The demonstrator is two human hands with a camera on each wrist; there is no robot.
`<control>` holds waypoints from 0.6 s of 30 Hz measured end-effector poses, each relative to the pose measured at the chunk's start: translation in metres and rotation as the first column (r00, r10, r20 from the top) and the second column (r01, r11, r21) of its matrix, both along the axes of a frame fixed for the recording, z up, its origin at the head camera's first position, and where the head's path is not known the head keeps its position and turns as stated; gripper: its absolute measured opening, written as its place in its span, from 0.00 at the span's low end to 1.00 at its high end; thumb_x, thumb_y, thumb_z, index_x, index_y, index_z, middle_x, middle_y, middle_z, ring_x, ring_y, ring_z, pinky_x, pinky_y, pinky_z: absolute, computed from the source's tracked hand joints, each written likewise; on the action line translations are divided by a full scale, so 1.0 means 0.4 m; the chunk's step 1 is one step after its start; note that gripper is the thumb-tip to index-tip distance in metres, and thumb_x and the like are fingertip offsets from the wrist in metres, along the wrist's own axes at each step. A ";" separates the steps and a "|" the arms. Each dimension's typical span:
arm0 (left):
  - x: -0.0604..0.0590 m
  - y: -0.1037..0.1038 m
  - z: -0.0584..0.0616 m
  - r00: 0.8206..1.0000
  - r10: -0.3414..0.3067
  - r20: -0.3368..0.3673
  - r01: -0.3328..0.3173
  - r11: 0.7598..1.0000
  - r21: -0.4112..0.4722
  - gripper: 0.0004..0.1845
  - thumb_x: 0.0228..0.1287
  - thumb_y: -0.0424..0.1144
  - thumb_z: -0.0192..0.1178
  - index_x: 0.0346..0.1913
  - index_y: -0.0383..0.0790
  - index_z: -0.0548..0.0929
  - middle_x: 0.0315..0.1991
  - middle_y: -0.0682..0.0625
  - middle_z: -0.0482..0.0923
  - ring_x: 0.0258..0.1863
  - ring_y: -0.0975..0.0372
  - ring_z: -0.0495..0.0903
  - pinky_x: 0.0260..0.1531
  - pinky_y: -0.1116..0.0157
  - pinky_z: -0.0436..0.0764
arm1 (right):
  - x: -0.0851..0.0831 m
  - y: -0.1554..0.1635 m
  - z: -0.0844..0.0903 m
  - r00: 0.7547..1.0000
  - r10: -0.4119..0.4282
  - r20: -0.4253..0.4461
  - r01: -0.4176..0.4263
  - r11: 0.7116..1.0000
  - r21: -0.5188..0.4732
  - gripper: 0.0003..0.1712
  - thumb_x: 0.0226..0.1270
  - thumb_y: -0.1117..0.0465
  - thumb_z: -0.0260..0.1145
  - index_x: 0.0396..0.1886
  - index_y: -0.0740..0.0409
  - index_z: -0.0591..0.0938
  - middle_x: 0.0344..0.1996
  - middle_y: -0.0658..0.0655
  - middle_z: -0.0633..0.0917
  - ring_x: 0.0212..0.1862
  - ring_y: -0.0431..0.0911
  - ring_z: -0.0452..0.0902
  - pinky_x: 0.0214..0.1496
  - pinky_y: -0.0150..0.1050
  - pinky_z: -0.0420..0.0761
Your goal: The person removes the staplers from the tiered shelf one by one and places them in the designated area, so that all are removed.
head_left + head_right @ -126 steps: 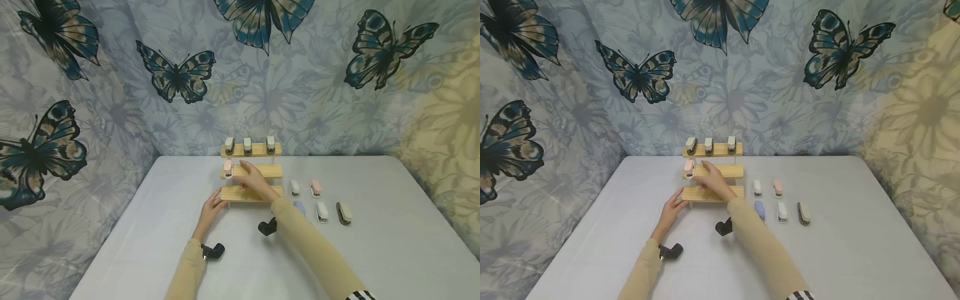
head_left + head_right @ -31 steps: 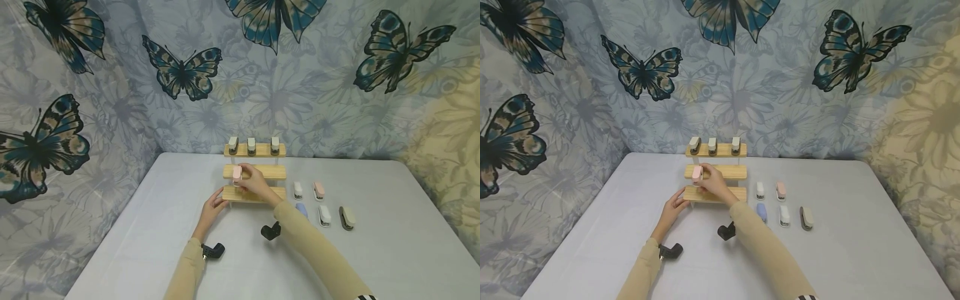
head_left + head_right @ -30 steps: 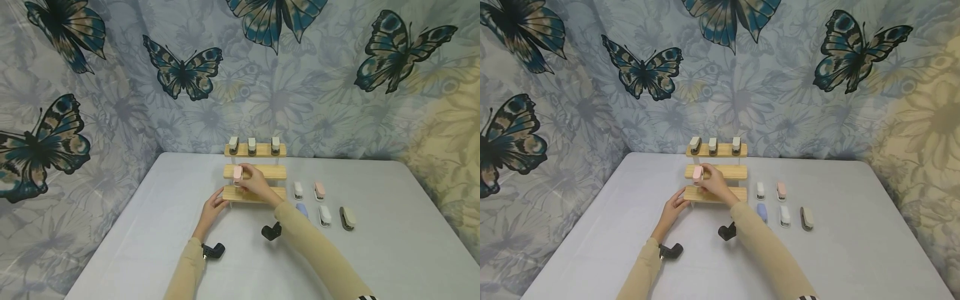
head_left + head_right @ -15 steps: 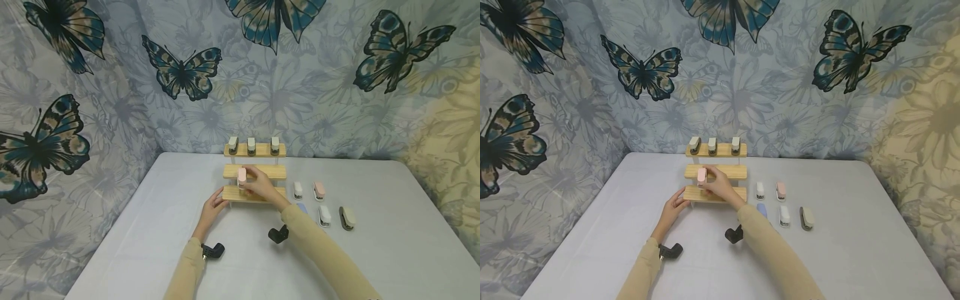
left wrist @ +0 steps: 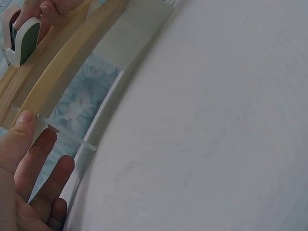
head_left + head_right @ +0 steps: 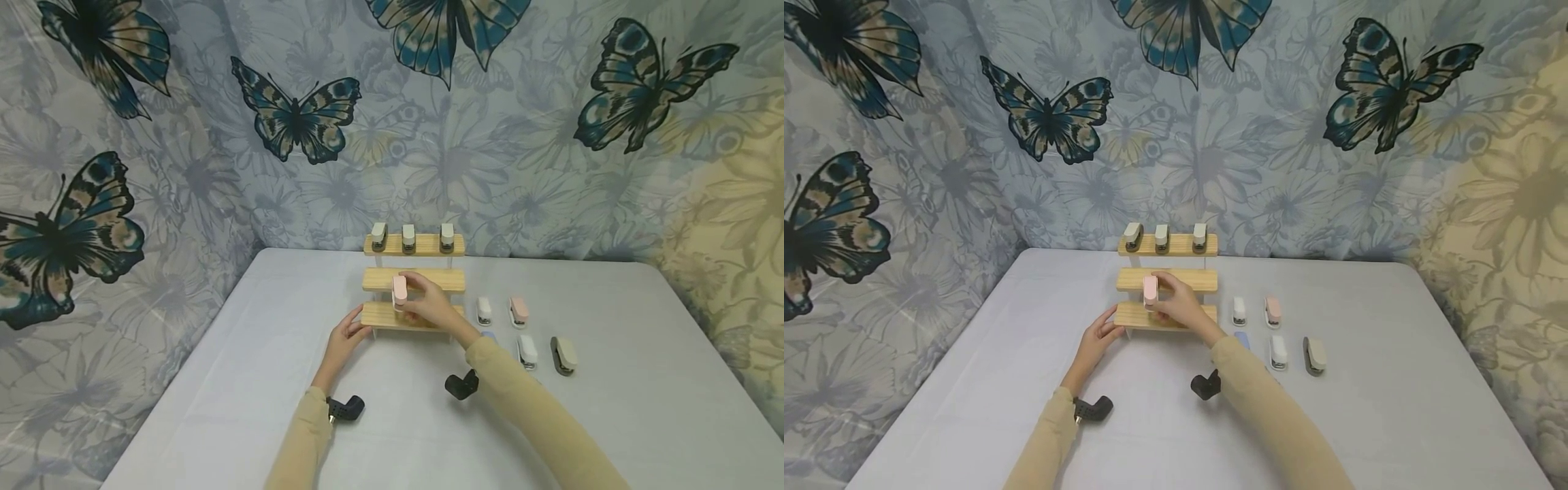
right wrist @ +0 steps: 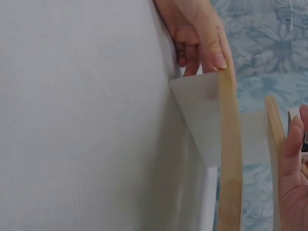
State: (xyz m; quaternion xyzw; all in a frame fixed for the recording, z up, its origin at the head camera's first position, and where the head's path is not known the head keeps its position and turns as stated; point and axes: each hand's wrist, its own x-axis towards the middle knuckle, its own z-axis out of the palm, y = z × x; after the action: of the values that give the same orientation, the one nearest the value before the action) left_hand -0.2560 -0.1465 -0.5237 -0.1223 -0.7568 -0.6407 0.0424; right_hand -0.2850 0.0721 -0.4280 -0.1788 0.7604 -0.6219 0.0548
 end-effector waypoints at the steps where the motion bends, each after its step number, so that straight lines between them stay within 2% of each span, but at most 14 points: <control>1: 0.001 0.001 0.002 1.000 -0.002 0.008 0.002 1.000 0.007 0.32 0.58 0.39 0.60 0.64 0.36 0.62 0.43 0.43 0.79 0.44 0.58 0.77 0.45 0.64 0.74 | 0.000 0.002 0.000 1.000 -0.001 -0.004 0.001 1.000 0.001 0.39 0.49 0.70 0.70 0.62 0.63 0.64 0.57 0.67 0.69 0.21 0.52 0.77 0.22 0.41 0.78; 6: 0.018 0.008 0.033 0.999 -0.030 0.022 0.029 0.999 0.045 0.31 0.59 0.34 0.60 0.64 0.33 0.62 0.44 0.38 0.78 0.46 0.54 0.76 0.48 0.60 0.72 | 0.000 0.006 -0.001 1.000 -0.016 -0.005 0.016 1.000 0.022 0.39 0.49 0.70 0.70 0.62 0.61 0.66 0.56 0.65 0.70 0.20 0.47 0.76 0.22 0.39 0.78; 10: 0.036 0.013 0.059 1.000 -0.027 0.003 0.027 1.000 0.011 0.30 0.60 0.33 0.58 0.64 0.30 0.61 0.44 0.37 0.78 0.45 0.54 0.76 0.46 0.62 0.73 | 0.003 0.006 -0.002 0.999 -0.017 -0.027 0.018 0.999 0.029 0.38 0.49 0.69 0.70 0.61 0.60 0.66 0.55 0.64 0.71 0.19 0.46 0.75 0.21 0.39 0.78; 18: 0.039 0.007 0.069 0.999 -0.038 -0.007 0.038 0.999 -0.003 0.30 0.60 0.33 0.58 0.64 0.31 0.60 0.45 0.37 0.77 0.46 0.54 0.76 0.47 0.61 0.72 | 0.005 0.008 -0.004 1.000 -0.024 -0.011 0.024 0.999 0.042 0.38 0.49 0.70 0.70 0.62 0.59 0.66 0.56 0.64 0.71 0.18 0.46 0.76 0.21 0.40 0.78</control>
State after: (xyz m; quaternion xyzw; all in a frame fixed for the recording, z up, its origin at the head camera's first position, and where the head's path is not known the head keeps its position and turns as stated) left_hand -0.2404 -0.1437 -0.4960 -0.1391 -0.7551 -0.6399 0.0325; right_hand -0.2828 0.0753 -0.4297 -0.1718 0.7757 -0.6054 0.0469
